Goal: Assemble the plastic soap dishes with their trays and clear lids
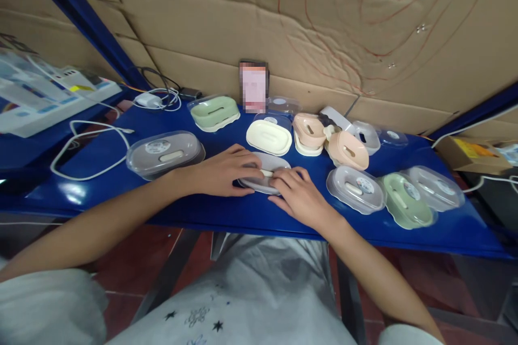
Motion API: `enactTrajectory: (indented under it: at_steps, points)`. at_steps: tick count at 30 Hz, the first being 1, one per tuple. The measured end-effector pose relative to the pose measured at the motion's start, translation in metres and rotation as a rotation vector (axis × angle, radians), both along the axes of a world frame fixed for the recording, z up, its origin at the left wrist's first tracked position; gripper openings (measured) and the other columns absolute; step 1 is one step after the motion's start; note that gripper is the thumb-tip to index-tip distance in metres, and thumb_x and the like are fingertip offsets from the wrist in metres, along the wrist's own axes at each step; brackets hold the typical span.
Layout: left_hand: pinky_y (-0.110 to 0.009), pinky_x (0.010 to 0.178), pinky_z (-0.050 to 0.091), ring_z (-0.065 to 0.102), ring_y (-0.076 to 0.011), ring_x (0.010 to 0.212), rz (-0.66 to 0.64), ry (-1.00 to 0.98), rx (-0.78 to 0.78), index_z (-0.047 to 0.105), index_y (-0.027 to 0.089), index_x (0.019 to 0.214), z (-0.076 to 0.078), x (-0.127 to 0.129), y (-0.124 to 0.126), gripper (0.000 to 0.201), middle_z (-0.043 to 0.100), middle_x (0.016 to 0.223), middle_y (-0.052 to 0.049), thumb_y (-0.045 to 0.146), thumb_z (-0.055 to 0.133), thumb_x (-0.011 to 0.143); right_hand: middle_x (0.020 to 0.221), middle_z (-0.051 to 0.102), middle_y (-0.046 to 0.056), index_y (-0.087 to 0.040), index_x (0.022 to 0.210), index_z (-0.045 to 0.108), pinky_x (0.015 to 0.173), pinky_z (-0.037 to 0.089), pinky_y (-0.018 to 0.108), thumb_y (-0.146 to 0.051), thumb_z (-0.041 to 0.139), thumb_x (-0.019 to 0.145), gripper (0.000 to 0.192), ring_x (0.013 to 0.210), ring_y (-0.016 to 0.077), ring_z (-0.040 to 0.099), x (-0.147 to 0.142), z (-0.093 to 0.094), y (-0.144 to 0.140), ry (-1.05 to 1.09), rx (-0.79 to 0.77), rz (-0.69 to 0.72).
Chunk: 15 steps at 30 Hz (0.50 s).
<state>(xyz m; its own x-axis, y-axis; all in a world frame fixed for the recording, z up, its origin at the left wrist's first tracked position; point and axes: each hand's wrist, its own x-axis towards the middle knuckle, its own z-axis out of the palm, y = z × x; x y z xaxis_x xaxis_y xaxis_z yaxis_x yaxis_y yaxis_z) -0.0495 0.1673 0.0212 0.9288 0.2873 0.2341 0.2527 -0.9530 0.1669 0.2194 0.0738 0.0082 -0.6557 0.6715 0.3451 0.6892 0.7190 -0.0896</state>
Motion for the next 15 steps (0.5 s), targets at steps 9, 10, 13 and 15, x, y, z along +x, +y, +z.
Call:
enactTrajectory:
  at_steps: [9,10,13,15]
  points:
    - [-0.053,0.117,0.043,0.054,-0.0349,0.139,-0.021,-0.138,-0.178,0.073,0.026,0.125,-0.004,0.001,0.003,0.033,0.058,0.148,-0.015,0.039,0.076,0.094,0.134,0.075,0.011,-0.022,0.136,0.067,0.109,0.047,0.047,-0.039,0.047,0.112,0.035,0.128,0.0288,0.067,0.003,0.051,0.059,0.039,-0.036,-0.085]
    - [-0.052,0.117,0.044,0.056,-0.0341,0.138,-0.018,-0.139,-0.195,0.073,0.025,0.124,-0.003,0.000,0.003,0.033,0.059,0.146,-0.015,0.038,0.077,0.093,0.141,0.071,0.014,-0.020,0.142,0.064,0.112,0.045,0.049,-0.036,0.046,0.112,0.038,0.134,0.0315,0.063,0.001,0.057,0.079,0.034,0.040,-0.162]
    - [-0.048,0.117,0.046,0.057,-0.0327,0.136,-0.007,-0.137,-0.234,0.073,0.024,0.126,0.003,-0.001,0.000,0.041,0.060,0.144,-0.014,0.039,0.082,0.089,0.155,0.060,0.021,-0.011,0.156,0.050,0.114,0.041,0.054,-0.025,0.052,0.105,0.053,0.140,0.0381,0.057,-0.008,0.065,0.143,-0.051,0.145,-0.392]
    - [-0.046,0.116,0.047,0.058,-0.0318,0.135,-0.008,-0.129,-0.261,0.071,0.025,0.130,0.007,-0.001,-0.001,0.048,0.060,0.145,-0.013,0.042,0.085,0.087,0.149,0.062,0.026,-0.006,0.154,0.048,0.113,0.040,0.056,-0.022,0.059,0.098,0.059,0.136,0.0404,0.058,-0.011,0.063,0.180,-0.131,0.131,-0.527]
